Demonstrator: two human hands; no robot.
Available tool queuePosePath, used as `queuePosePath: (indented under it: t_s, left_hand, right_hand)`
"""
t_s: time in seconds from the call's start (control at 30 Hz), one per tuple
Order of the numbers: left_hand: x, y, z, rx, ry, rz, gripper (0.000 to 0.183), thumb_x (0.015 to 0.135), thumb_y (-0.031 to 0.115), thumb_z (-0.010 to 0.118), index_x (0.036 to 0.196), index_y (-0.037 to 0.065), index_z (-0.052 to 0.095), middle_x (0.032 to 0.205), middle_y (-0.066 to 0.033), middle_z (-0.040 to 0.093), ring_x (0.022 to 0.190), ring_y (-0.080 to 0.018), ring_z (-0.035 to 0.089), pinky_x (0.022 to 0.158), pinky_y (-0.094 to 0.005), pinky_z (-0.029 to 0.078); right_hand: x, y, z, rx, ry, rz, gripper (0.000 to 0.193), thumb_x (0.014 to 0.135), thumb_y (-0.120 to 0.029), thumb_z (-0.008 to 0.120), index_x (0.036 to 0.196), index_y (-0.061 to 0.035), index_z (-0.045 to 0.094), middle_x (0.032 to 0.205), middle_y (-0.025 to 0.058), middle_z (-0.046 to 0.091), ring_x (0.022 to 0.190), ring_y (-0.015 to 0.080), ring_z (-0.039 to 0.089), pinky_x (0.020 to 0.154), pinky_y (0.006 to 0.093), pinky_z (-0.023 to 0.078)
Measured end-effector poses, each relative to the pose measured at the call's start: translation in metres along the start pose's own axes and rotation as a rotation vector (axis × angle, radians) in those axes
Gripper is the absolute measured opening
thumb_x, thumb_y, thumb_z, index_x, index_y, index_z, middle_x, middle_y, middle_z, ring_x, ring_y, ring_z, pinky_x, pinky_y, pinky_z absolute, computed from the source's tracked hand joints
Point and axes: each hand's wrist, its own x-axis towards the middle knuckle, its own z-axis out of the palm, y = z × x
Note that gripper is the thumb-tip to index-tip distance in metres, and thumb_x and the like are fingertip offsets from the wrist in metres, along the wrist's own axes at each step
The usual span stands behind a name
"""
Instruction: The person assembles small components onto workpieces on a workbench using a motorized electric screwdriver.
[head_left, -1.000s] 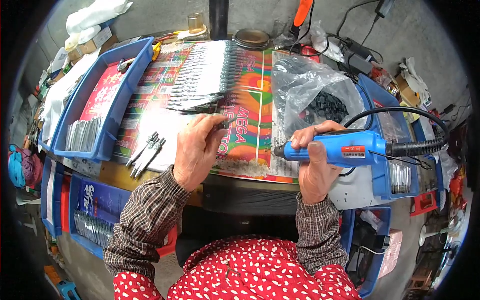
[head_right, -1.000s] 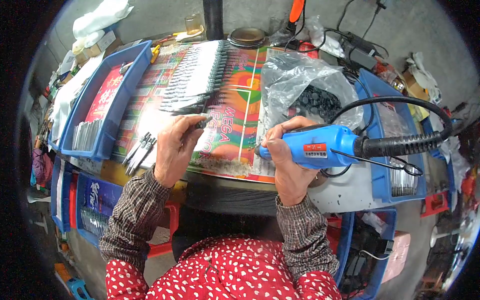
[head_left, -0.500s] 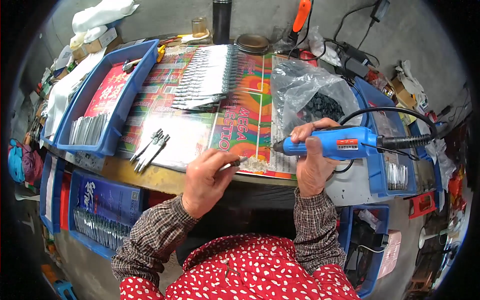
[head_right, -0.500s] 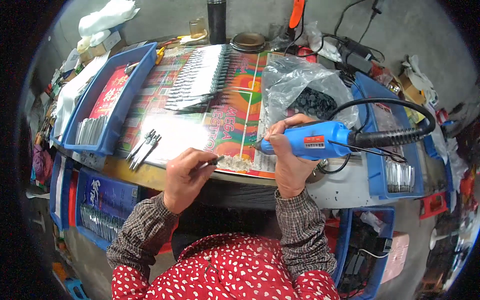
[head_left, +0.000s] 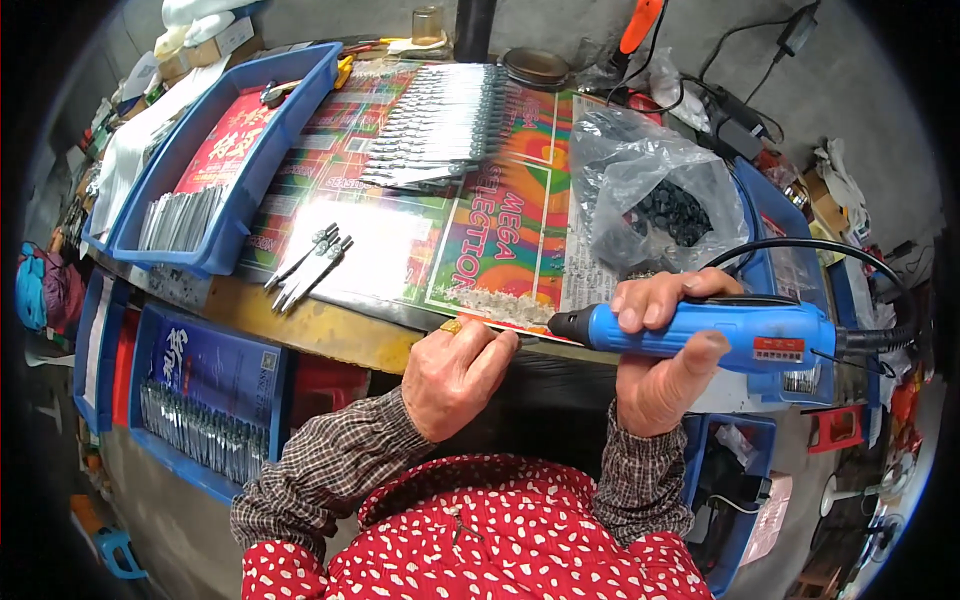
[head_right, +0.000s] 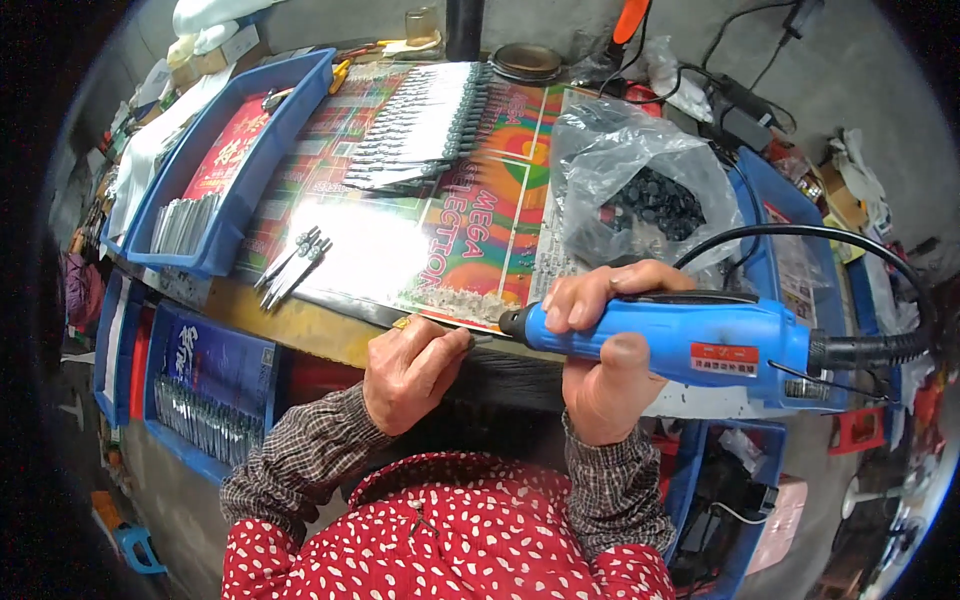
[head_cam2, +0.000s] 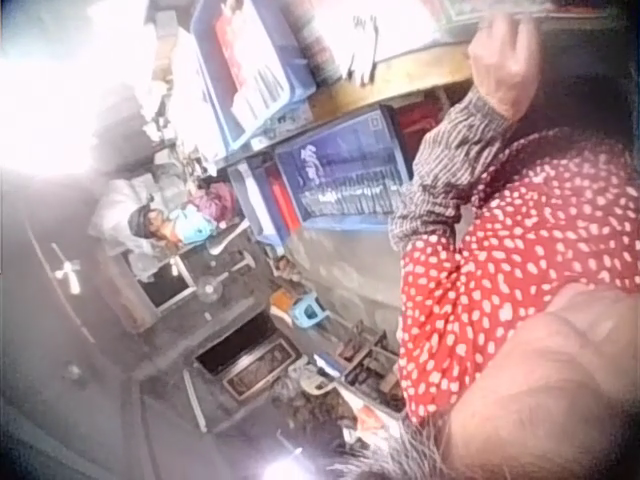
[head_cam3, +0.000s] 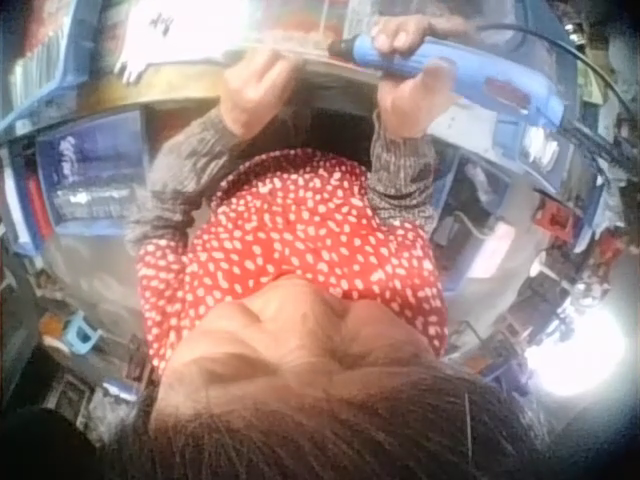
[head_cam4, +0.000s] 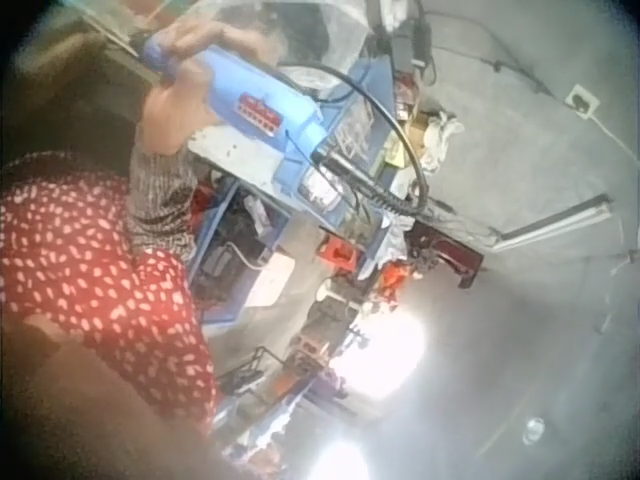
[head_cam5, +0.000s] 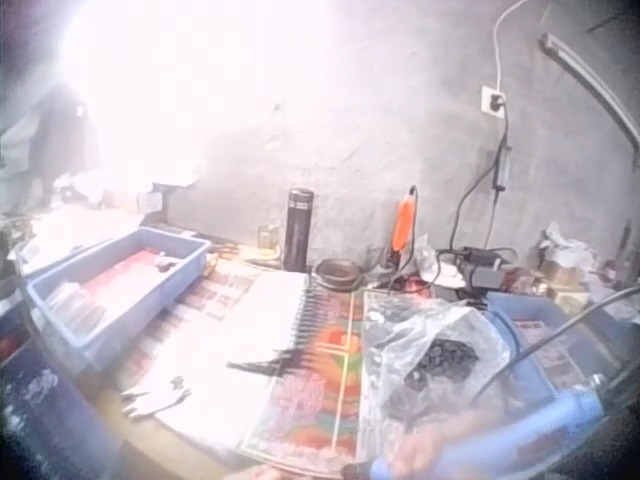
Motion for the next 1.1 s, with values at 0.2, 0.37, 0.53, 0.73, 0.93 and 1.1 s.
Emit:
queuePosePath:
  t_s: [0.2,0.37,0.53,0.73,0.93,1.1]
  left_hand:
    - [0.001,0.004,-0.001,-0.012,0.025,-0.015,0.026,0.061,-0.004,0.067,0.085,0.000,0.056,0.073,-0.0094,0.055,0.060,-0.0235,0.056,0.049,-0.0315,0.044]
    - [0.001,0.002,0.002,-0.027,0.086,0.039,0.026,0.061,-0.006,0.067,0.084,-0.001,0.054,0.074,-0.0106,0.057,0.061,-0.0241,0.057,0.050,-0.0324,0.045]
    - [-0.001,0.001,0.003,-0.035,0.087,0.048,0.026,0.062,-0.006,0.067,0.084,-0.001,0.054,0.074,-0.0117,0.057,0.061,-0.0241,0.057,0.051,-0.0330,0.046]
    - [0.002,0.003,0.004,0.025,0.104,0.052,0.032,0.064,-0.002,0.064,0.096,-0.004,0.057,0.072,-0.0090,0.054,0.061,-0.0217,0.055,0.051,-0.0312,0.044]
    - [0.001,0.002,0.001,0.016,0.069,0.042,0.033,0.065,-0.002,0.064,0.098,-0.003,0.059,0.074,-0.0081,0.054,0.064,-0.0218,0.056,0.052,-0.0307,0.045]
    - [0.004,0.003,0.002,-0.013,0.050,0.016,0.031,0.065,-0.002,0.063,0.095,-0.002,0.060,0.075,-0.0078,0.054,0.065,-0.0216,0.056,0.052,-0.0306,0.045]
  right_hand:
    - [-0.005,-0.004,0.008,0.057,-0.015,-0.005,0.051,0.070,-0.040,0.071,0.096,-0.0079,0.042,0.067,0.0067,0.050,0.058,0.0187,0.052,0.061,0.0355,0.044]
    - [-0.006,-0.004,0.006,0.038,-0.042,-0.032,0.051,0.072,-0.041,0.070,0.097,-0.0072,0.041,0.067,0.0072,0.051,0.057,0.0192,0.053,0.060,0.0349,0.045]
    - [-0.007,-0.005,0.006,0.050,-0.053,-0.026,0.051,0.071,-0.040,0.071,0.097,-0.0067,0.041,0.067,0.0077,0.051,0.057,0.0201,0.053,0.059,0.0344,0.045]
    - [-0.006,-0.006,0.006,0.091,-0.053,-0.005,0.051,0.070,-0.035,0.073,0.097,-0.0059,0.041,0.067,0.0084,0.051,0.058,0.0205,0.054,0.060,0.0353,0.046]
    - [-0.009,-0.009,0.013,-0.063,-0.029,0.034,0.059,0.070,-0.056,0.066,0.096,-0.0099,0.040,0.066,0.0022,0.047,0.057,0.0146,0.049,0.061,0.0333,0.042]
    - [-0.007,-0.007,0.007,0.084,-0.042,0.001,0.054,0.070,-0.037,0.074,0.098,-0.0060,0.040,0.067,0.0074,0.051,0.059,0.0188,0.053,0.061,0.0350,0.045]
